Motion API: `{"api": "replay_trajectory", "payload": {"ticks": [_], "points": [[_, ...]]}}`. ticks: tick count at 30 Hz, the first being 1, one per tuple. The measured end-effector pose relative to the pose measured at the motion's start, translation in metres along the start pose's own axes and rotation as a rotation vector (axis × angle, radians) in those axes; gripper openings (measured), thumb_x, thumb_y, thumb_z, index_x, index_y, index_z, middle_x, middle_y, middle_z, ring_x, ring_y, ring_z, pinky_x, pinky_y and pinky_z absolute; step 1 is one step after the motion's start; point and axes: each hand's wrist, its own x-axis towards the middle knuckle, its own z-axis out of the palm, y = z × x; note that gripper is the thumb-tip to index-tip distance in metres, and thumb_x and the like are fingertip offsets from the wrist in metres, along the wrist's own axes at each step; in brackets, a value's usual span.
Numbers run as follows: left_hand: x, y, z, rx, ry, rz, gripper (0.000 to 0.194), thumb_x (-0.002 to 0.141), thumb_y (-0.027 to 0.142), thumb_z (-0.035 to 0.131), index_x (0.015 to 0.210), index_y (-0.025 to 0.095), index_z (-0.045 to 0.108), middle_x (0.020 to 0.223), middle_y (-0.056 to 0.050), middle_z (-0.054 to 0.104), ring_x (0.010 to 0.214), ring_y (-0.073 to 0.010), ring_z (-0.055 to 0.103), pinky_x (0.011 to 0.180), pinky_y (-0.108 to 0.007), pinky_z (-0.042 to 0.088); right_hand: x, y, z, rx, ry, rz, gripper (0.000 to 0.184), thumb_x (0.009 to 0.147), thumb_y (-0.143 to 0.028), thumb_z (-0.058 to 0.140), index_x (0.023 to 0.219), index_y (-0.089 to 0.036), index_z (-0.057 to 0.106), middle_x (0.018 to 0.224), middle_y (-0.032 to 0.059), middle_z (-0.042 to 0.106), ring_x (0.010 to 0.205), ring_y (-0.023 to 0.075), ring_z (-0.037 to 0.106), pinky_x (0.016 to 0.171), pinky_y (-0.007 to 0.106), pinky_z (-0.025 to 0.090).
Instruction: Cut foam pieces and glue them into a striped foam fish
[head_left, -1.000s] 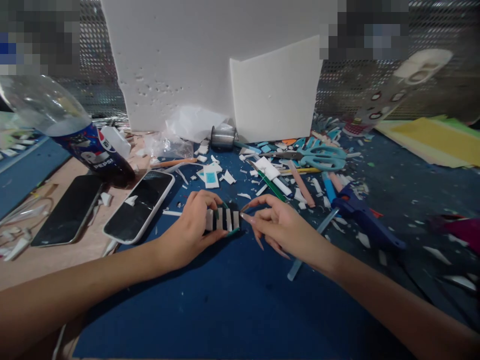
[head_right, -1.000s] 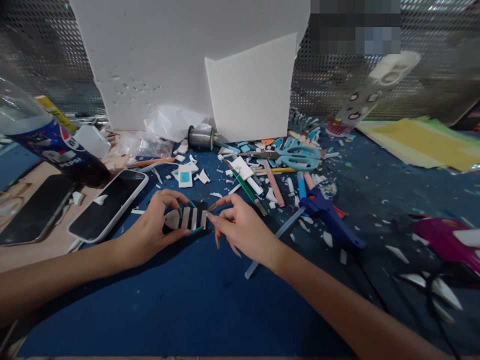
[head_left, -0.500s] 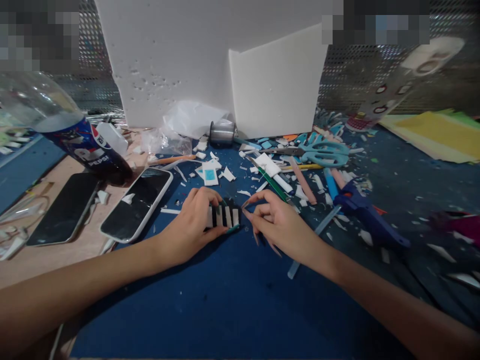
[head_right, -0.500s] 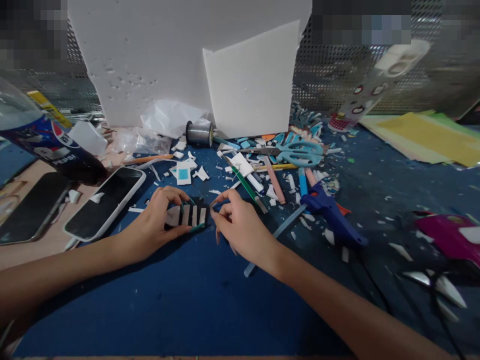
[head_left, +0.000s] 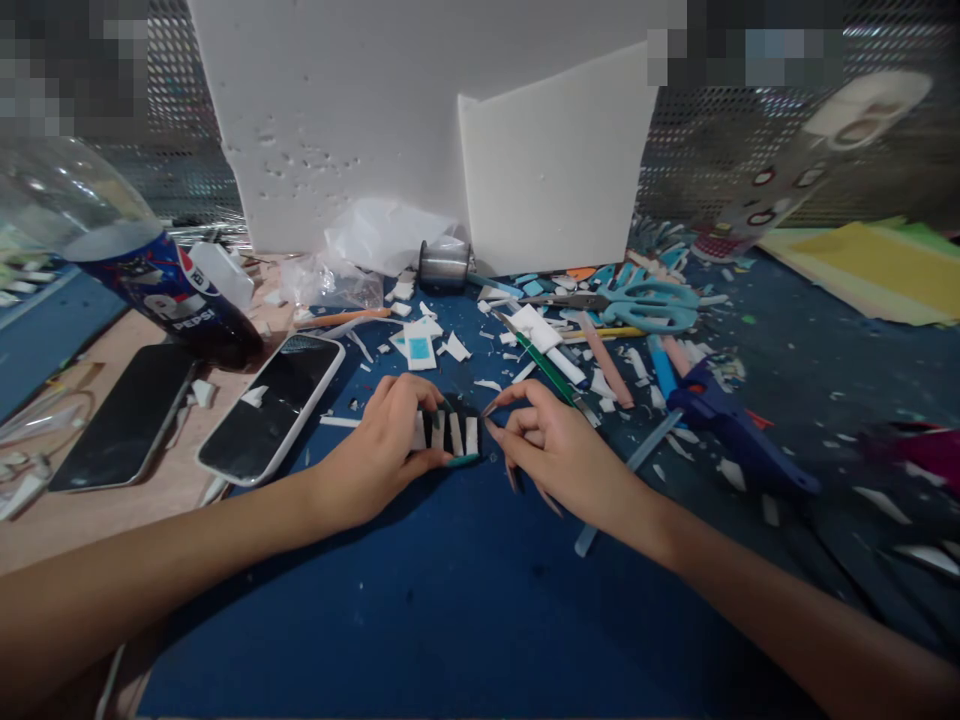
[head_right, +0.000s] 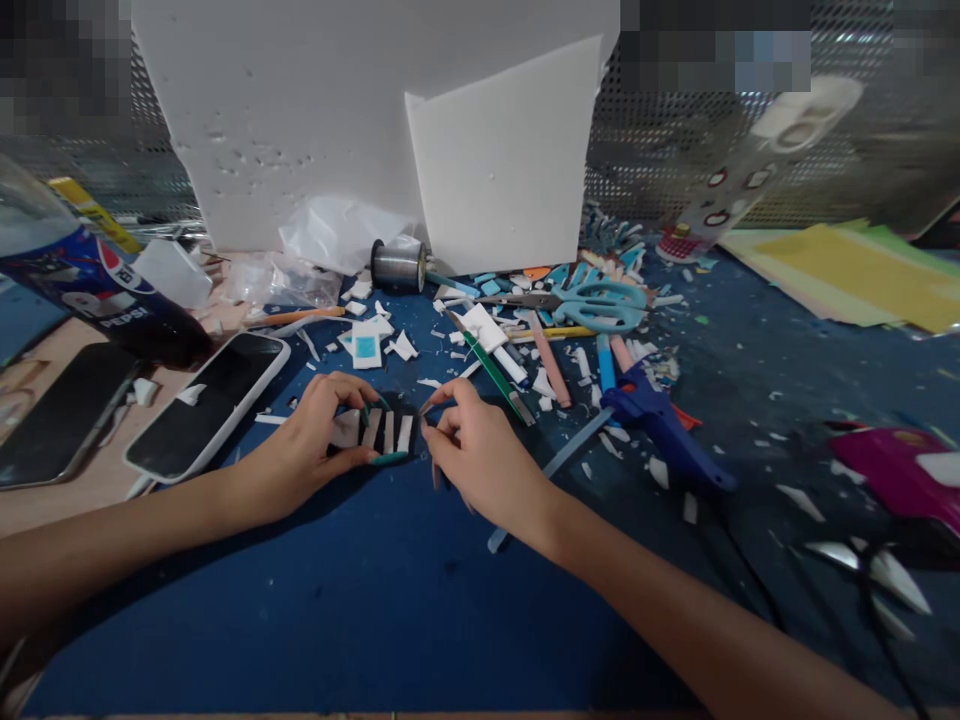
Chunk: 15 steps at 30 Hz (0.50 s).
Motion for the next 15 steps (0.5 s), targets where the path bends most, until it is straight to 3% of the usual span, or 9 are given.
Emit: {"api": "replay_trajectory", "payload": {"ticks": [5, 9, 15], "points": [[-0.001, 0.001, -0.003, 0.005, -0.033, -0.035, 0.033, 0.082, 0.015, 0.059, 0.094, 0.023, 0.030, 0.104, -0.009, 0.047, 0.096, -0.0250, 0.047, 0.077, -0.042, 0.048, 0.000, 0.003, 0.004, -0.059, 0.042, -0.042, 0.023, 0.093, -0.034, 0.043, 0.108, -0.018, 0.038, 0.059, -0.0036, 0.056, 0.033, 0.0069, 0.043, 0.038, 0.022, 0.039], [-0.004, 0.001, -0.007, -0.050, -0.062, -0.042, 0.039, 0.080, 0.026, 0.064, 0.098, 0.023, 0.030, 0.111, -0.010, 0.045, 0.105, -0.0280, 0.045, 0.084, -0.049, 0.046, -0.002, 0.004, 0.008, -0.126, 0.104, -0.045, 0.031, 0.091, -0.039, 0.042, 0.114, -0.018, 0.037, 0.059, -0.0028, 0.054, 0.040, 0.0108, 0.047, 0.039, 0.023, 0.039], [-0.007, -0.001, -0.011, -0.060, -0.065, -0.043, 0.042, 0.076, 0.028, 0.064, 0.097, 0.024, 0.027, 0.113, -0.012, 0.043, 0.111, -0.0301, 0.042, 0.087, -0.054, 0.043, -0.004, 0.005, 0.002, -0.501, 0.335, -0.064, 0.042, 0.087, -0.047, 0.042, 0.113, -0.015, 0.039, 0.056, -0.0006, 0.050, 0.042, 0.0145, 0.047, 0.036, 0.026, 0.032]]}}
